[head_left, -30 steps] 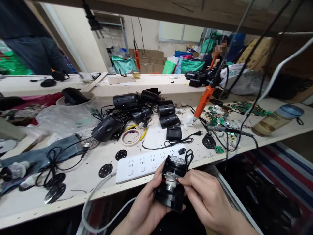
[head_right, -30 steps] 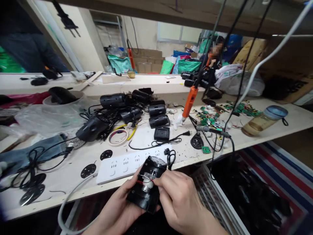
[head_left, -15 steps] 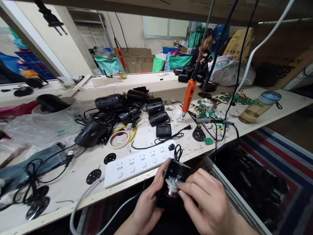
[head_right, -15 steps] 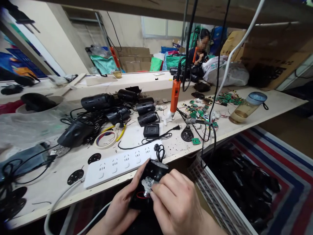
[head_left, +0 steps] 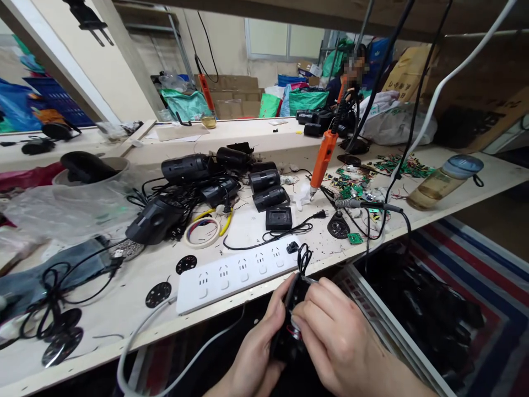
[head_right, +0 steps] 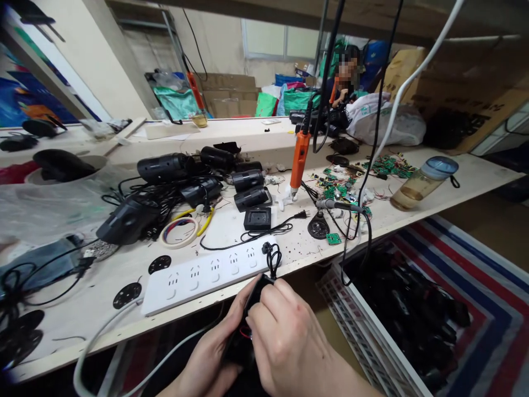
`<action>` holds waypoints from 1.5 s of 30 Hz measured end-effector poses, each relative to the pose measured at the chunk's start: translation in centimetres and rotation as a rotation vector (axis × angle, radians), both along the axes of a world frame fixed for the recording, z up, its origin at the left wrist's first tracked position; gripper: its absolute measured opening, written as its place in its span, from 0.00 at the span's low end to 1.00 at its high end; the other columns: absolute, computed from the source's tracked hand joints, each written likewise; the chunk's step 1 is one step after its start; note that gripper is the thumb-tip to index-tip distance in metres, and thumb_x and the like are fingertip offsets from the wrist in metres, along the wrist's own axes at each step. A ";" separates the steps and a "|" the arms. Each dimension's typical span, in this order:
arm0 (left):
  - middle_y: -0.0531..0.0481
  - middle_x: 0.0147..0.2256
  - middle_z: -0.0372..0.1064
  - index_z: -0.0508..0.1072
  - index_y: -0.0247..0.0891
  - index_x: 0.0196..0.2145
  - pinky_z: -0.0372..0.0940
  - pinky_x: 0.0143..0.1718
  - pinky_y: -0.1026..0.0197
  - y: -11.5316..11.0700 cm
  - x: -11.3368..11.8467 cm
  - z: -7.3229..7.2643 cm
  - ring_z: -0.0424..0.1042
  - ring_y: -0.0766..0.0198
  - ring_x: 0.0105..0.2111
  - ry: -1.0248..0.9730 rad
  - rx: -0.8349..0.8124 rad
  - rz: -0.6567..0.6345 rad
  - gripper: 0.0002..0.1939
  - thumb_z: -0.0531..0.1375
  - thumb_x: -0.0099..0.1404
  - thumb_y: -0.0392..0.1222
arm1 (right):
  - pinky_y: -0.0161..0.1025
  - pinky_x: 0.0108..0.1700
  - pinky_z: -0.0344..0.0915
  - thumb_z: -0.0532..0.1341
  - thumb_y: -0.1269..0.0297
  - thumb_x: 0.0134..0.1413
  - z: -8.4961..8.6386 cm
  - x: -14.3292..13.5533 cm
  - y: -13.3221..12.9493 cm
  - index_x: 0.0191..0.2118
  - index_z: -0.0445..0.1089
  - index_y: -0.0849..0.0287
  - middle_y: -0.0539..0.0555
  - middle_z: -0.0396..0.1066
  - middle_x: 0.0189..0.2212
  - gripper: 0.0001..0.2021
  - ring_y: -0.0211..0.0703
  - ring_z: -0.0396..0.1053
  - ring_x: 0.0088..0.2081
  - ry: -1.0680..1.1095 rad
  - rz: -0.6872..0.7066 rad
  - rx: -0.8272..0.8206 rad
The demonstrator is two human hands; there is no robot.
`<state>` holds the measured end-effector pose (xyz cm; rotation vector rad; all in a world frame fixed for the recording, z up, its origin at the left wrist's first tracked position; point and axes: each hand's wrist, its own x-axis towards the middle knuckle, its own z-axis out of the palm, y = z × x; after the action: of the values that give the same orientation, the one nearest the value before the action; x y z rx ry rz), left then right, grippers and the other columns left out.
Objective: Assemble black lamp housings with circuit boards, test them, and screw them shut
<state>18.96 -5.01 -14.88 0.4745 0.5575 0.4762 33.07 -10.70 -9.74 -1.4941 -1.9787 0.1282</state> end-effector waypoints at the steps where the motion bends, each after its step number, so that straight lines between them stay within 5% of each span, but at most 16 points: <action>1: 0.54 0.61 0.62 0.70 0.50 0.56 0.54 0.62 0.56 -0.1 0.0 0.0 0.53 0.54 0.64 -0.006 -0.037 -0.002 0.21 0.58 0.65 0.49 | 0.40 0.32 0.57 0.52 0.76 0.61 0.2 0.3 0.0 0.28 0.68 0.62 0.55 0.64 0.27 0.12 0.44 0.60 0.32 0.051 0.011 -0.016; 5: 0.44 0.46 0.75 0.66 0.48 0.58 0.71 0.38 0.48 -0.1 -0.8 0.7 0.76 0.45 0.44 0.078 -0.215 -0.055 0.24 0.59 0.64 0.49 | 0.35 0.33 0.60 0.58 0.70 0.61 1.2 3.3 0.4 0.32 0.71 0.58 0.50 0.68 0.27 0.07 0.39 0.65 0.31 0.332 -0.074 -0.061; 8: 0.45 0.30 0.76 0.72 0.38 0.49 0.71 0.28 0.50 0.0 -2.2 1.3 0.78 0.44 0.32 0.169 -0.343 0.001 0.20 0.60 0.63 0.51 | 0.36 0.33 0.60 0.60 0.65 0.61 0.3 6.6 1.2 0.29 0.71 0.57 0.50 0.68 0.27 0.09 0.39 0.66 0.30 0.371 -0.340 0.023; 11: 0.43 0.27 0.75 0.73 0.31 0.35 0.71 0.28 0.53 0.0 -3.3 1.1 0.78 0.48 0.30 0.253 -0.452 0.034 0.18 0.60 0.64 0.52 | 0.37 0.34 0.60 0.60 0.63 0.60 -2.3 8.9 2.3 0.28 0.71 0.58 0.51 0.69 0.27 0.10 0.41 0.66 0.31 0.361 -0.438 -0.044; 15: 0.40 0.28 0.76 0.72 0.30 0.35 0.71 0.26 0.53 0.6 -3.0 -1.7 0.77 0.48 0.28 0.388 -0.431 -0.038 0.18 0.59 0.64 0.52 | 0.37 0.36 0.61 0.60 0.68 0.57 -5.5 9.3 4.7 0.29 0.73 0.59 0.52 0.71 0.28 0.07 0.42 0.68 0.31 0.345 -0.401 -0.144; 19: 0.40 0.26 0.75 0.70 0.31 0.34 0.70 0.26 0.54 1.9 -0.3 -5.4 0.76 0.50 0.25 0.447 -0.438 -0.125 0.16 0.56 0.66 0.50 | 0.35 0.38 0.64 0.62 0.75 0.52 -6.6 9.1 7.8 0.32 0.75 0.60 0.52 0.73 0.32 0.06 0.40 0.70 0.33 0.339 -0.314 -0.243; 29: 0.37 0.29 0.75 0.69 0.28 0.42 0.69 0.32 0.53 1.3 10.0 -9.3 0.76 0.52 0.27 0.365 -0.491 -0.269 0.19 0.48 0.69 0.47 | 0.30 0.35 0.63 0.67 0.75 0.43 -5.1 9.6 11.9 0.33 0.73 0.61 0.50 0.74 0.31 0.08 0.37 0.70 0.33 0.164 -0.103 -0.515; 36: 0.41 0.32 0.74 0.67 0.30 0.49 0.68 0.34 0.52 0.7 12.5 -11.3 0.74 0.54 0.28 0.386 -0.507 -0.258 0.20 0.49 0.69 0.49 | 0.38 0.39 0.67 0.64 0.76 0.41 -3.0 8.4 12.7 0.34 0.71 0.63 0.59 0.72 0.37 0.10 0.51 0.72 0.41 -0.051 -0.070 -0.666; 45: 0.39 0.36 0.73 0.65 0.27 0.53 0.70 0.32 0.53 0.9 13.5 -12.3 0.74 0.55 0.30 0.406 -0.517 -0.221 0.21 0.49 0.70 0.46 | 0.46 0.46 0.71 0.65 0.63 0.49 -0.8 7.1 12.8 0.53 0.63 0.69 0.68 0.64 0.50 0.26 0.58 0.71 0.48 -0.225 -0.088 -0.805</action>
<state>32.47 -4.11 -27.23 0.1283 0.9747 0.0099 40.19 2.15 -10.56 -2.1583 -2.1474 0.8308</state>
